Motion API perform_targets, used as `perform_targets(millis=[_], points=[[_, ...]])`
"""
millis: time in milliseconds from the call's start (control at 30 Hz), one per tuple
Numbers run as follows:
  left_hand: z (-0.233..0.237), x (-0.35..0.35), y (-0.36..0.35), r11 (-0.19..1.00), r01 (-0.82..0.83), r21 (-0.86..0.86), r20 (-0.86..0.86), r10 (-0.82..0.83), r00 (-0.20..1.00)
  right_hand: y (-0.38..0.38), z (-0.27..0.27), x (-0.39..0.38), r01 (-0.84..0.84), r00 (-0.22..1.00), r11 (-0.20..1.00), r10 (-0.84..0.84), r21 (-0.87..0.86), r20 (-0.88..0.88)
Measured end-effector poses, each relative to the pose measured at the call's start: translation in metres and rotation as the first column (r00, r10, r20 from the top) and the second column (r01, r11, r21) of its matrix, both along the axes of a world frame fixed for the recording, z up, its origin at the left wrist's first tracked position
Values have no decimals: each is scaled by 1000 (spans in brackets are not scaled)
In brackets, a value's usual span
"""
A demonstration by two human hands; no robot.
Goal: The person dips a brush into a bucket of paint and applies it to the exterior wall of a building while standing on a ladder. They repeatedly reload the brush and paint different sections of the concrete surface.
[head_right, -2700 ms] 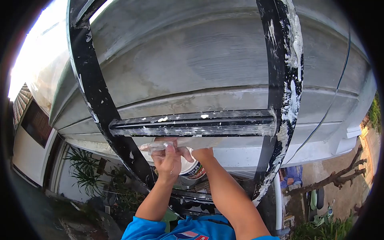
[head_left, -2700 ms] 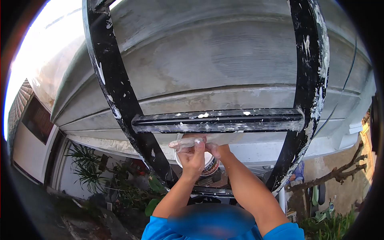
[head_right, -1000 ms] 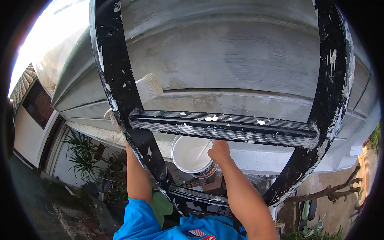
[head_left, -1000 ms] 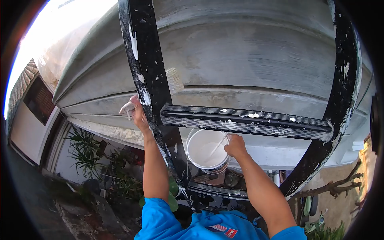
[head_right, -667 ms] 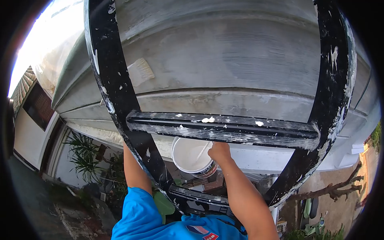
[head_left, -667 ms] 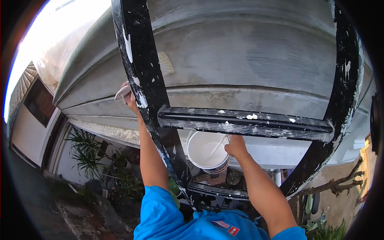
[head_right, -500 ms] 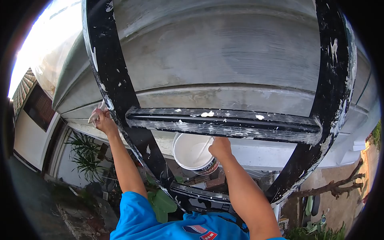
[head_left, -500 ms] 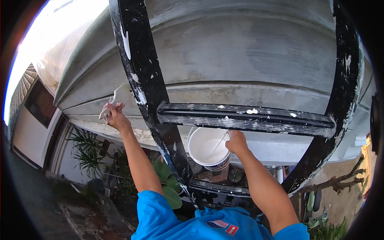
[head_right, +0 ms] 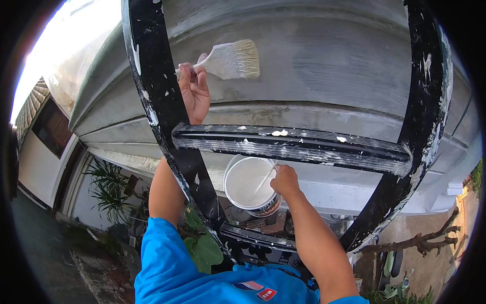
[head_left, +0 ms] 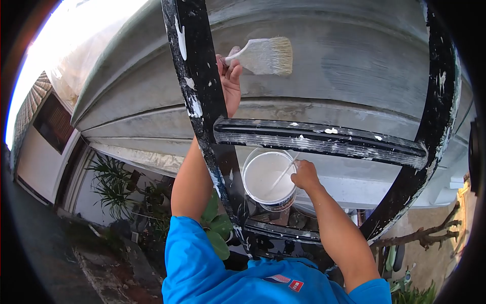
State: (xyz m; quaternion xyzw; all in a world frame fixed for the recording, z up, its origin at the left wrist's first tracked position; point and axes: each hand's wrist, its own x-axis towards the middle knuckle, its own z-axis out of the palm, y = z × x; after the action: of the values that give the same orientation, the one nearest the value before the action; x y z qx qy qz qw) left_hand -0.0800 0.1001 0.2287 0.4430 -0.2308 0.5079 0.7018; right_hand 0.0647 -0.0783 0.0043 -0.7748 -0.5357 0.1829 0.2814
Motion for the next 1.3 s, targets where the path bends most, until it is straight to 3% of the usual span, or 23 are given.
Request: perform_targets(millis=[33, 100, 167, 233, 333, 433, 567, 667, 700, 767, 833, 933, 967, 1033, 1167, 1233, 1300], points=[[-1, 5, 12, 992, 38, 123, -22, -36, 999, 2, -2, 2, -6, 1000, 1000, 6, -1, 6], [-3, -15, 18, 905, -412, 107, 6, 414, 910, 2, -5, 1, -8, 1000, 1000, 8, -4, -1], [-10, -64, 68, 757, -652, -36, 5, 652, 758, 0, -2, 1, 6, 1000, 1000, -6, -5, -19], [-10, -111, 97, 568, -803, -181, -18, 814, 580, -1, 1, 1, 29, 999, 1000, -29, 1, -43], [-16, -162, 64, 289, -938, -189, -122, 941, 315, 1, 1, -2, 62, 995, 998, -61, 2, -79], [-41, -192, 57, 264, -957, -121, -107, 955, 277, -2, 5, -5, 62, 995, 998, -62, 2, -78], [-40, -149, -1, 423, -906, 4, -25, 906, 423, 0, 8, -3, 39, 998, 999, -40, -15, -45], [-45, -106, -12, 299, -929, 218, 52, 947, 317, -1, 4, -2, 30, 999, 1000, -30, 1, -9], [-52, -107, 5, 77, -886, 457, 70, 990, 122, -2, 5, -2, 25, 1000, 1000, -25, 8, -2], [-46, -92, 0, 88, -750, 656, -98, 995, 31, -2, 6, -3, 20, 1000, 1000, -20, 4, -5], [-9, -45, -62, 517, -697, 498, -539, 814, 218, -1, 5, -2, 20, 1000, 1000, -20, -22, -24], [-11, -43, -47, 390, -552, 737, -364, 917, 162, -1, 4, -2, 17, 998, 1000, -16, 16, -55], [-6, -44, -53, 516, -526, 676, -517, 841, 160, -4, 4, -6, 35, 998, 999, -34, 12, -59], [-4, -43, -57, 531, -498, 686, -529, 833, 159, -3, 8, -5, 74, 996, 997, -73, 15, -53], [-15, -40, -49, 371, -478, 796, -312, 928, 201, -2, -1, -2, 36, 999, 998, -35, 48, -29], [-25, -40, -41, 207, -493, 845, -84, 962, 259, -3, 3, -4, 57, 998, 995, -54, 82, -41], [-30, -45, -34, -52, -462, 885, 202, 938, 282, -5, 11, -6, 78, 996, 996, -76, 47, -52]])
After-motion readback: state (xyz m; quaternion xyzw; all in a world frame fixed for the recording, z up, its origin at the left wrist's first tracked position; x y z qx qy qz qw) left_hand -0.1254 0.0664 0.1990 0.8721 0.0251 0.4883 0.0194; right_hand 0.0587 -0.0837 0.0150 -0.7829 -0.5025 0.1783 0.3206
